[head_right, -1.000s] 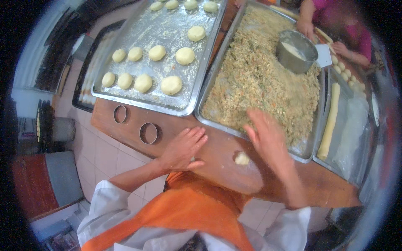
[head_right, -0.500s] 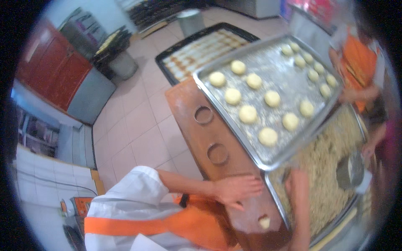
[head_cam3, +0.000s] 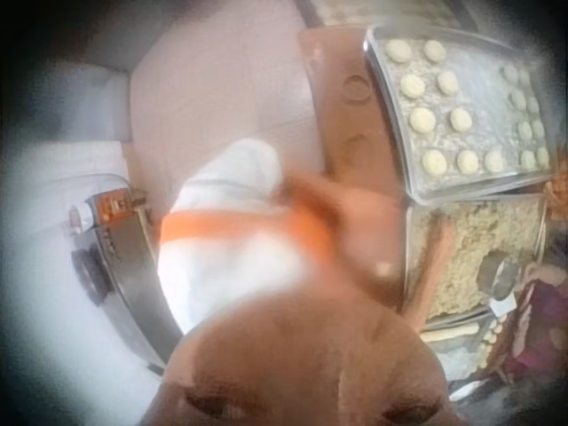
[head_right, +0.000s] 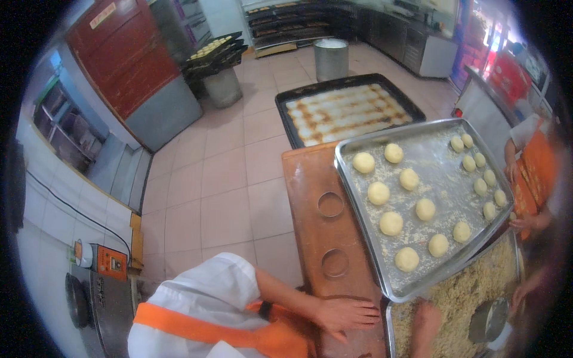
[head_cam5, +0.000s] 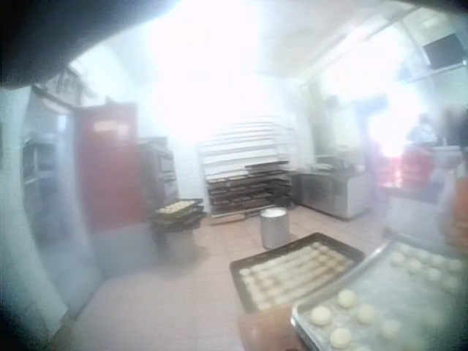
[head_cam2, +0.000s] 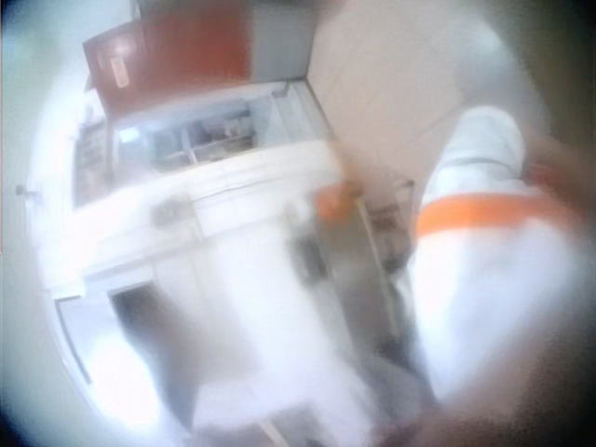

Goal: The person arranges dough balls on a tray, then breaks off sections from a roll of dough and stuffs them with filling by hand from a large container.

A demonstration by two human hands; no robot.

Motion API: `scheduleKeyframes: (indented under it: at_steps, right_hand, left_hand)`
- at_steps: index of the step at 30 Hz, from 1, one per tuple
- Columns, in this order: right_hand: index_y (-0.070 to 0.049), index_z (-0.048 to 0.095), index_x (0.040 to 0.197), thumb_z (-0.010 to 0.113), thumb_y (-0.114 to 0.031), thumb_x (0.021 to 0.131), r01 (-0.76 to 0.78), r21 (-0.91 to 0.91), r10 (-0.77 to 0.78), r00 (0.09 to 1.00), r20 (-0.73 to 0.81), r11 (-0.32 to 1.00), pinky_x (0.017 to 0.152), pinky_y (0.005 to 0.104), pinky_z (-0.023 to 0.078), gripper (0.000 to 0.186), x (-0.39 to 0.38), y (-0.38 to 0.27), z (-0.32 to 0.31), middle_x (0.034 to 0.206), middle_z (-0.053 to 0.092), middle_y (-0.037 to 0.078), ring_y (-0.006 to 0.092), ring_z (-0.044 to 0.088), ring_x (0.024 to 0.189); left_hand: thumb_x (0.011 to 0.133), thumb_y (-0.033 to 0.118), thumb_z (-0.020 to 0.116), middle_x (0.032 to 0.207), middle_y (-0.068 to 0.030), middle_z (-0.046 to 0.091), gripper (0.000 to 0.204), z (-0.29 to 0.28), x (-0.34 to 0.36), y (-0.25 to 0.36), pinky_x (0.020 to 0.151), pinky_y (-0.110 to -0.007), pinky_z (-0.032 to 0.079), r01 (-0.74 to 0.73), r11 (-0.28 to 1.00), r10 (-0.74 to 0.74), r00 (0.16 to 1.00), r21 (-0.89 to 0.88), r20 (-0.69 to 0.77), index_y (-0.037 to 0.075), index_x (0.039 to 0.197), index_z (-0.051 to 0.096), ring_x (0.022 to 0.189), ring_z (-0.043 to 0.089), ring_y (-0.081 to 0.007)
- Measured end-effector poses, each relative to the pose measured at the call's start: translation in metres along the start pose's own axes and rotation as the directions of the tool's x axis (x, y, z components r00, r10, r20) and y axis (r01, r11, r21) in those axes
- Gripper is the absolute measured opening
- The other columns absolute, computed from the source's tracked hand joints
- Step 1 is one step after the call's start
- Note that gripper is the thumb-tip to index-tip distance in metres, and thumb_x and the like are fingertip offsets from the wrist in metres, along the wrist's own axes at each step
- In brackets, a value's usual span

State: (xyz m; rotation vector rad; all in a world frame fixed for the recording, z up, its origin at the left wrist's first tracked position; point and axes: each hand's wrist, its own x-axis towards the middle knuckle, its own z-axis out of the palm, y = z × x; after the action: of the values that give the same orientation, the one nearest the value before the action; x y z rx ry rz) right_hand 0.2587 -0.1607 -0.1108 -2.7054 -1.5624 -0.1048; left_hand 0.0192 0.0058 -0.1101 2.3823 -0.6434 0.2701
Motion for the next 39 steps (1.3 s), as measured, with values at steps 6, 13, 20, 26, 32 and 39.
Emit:
scheduleKeyframes:
  at_steps: [6, 13, 20, 26, 32, 39]
  right_hand:
    - [0.002, 0.061, 0.078, 0.050, -0.013, 0.083, -0.174, 0.849, 0.313, 0.950, 0.011, 0.499, 0.051, 0.0329, 0.039, 0.019, 0.001, -0.017, -0.023, 0.058, 0.052, 0.009, 0.0156, 0.047, 0.053]
    - [0.002, 0.054, 0.097, 0.051, -0.011, 0.081, -0.262, 0.608, 0.369, 0.928, -0.055, 0.749, 0.073, 0.0325, 0.040, 0.020, -0.034, -0.005, -0.023, 0.087, 0.054, 0.012, 0.0198, 0.049, 0.083]
    - [0.001, 0.043, 0.119, 0.055, -0.008, 0.079, -0.053, 0.284, 0.098, 0.985, -0.144, 0.957, 0.098, 0.0384, 0.032, 0.043, -0.068, -0.012, -0.029, 0.123, 0.044, 0.019, 0.0318, 0.039, 0.116]
    - [0.001, 0.046, 0.115, 0.051, -0.012, 0.081, -0.210, 0.477, 0.307, 0.942, -0.134, 0.853, 0.091, 0.0393, 0.037, 0.036, -0.103, 0.015, -0.009, 0.114, 0.048, 0.021, 0.0338, 0.045, 0.108]
    - [0.000, 0.051, 0.100, 0.056, -0.013, 0.080, -0.357, 0.097, 0.356, 0.934, 0.036, 0.929, 0.076, 0.0422, 0.041, 0.025, -0.075, -0.047, -0.078, 0.095, 0.053, 0.022, 0.0384, 0.050, 0.088]
    - [-0.002, 0.051, 0.078, 0.050, -0.019, 0.085, -0.340, 0.033, 0.341, 0.936, -0.092, 0.940, 0.057, 0.0412, 0.042, 0.018, -0.051, -0.027, -0.062, 0.072, 0.052, 0.018, 0.0356, 0.052, 0.064]
  left_hand:
    - [0.073, 0.054, 0.048, 0.132, -0.0242, 0.033, 0.079, 0.010, -0.002, -0.004, 0.106, -0.048, 0.014, -0.047, 0.998, 0.050, 0.993, 0.033, -0.107, -0.007, 0.122, 0.039, 0.125, 0.026, -0.0369]
    - [0.080, 0.036, 0.047, 0.128, -0.0255, 0.036, 0.057, -0.022, 0.007, 0.000, 0.104, -0.046, 0.018, 0.054, 0.978, -0.060, 0.998, -0.203, -0.023, -0.005, 0.119, 0.042, 0.123, 0.030, -0.0370]
    - [0.068, 0.013, 0.053, 0.097, -0.0144, 0.054, 0.028, -0.014, -0.003, 0.005, 0.085, -0.039, 0.037, 0.166, 0.948, -0.196, 0.977, 0.272, 0.085, 0.001, 0.093, 0.056, 0.099, 0.048, -0.0298]
    - [0.066, 0.015, 0.058, 0.086, -0.0104, 0.054, 0.020, -0.065, 0.011, 0.015, 0.074, -0.036, 0.039, 0.144, 0.983, -0.168, 0.952, 0.113, 0.255, 0.003, 0.083, 0.056, 0.088, 0.049, -0.0261]
    - [0.076, 0.013, 0.057, 0.094, -0.0136, 0.057, 0.026, -0.073, 0.018, 0.027, 0.069, -0.035, 0.047, 0.370, 0.098, -0.187, 0.919, -0.924, 0.348, 0.002, 0.097, 0.047, 0.086, 0.056, -0.0257]
    - [0.085, 0.026, 0.052, 0.099, -0.0106, 0.058, 0.036, -0.036, 0.024, 0.061, 0.076, -0.032, 0.047, 0.068, -0.499, -0.163, 0.972, -0.864, 0.170, 0.004, 0.111, 0.046, 0.087, 0.058, -0.0201]
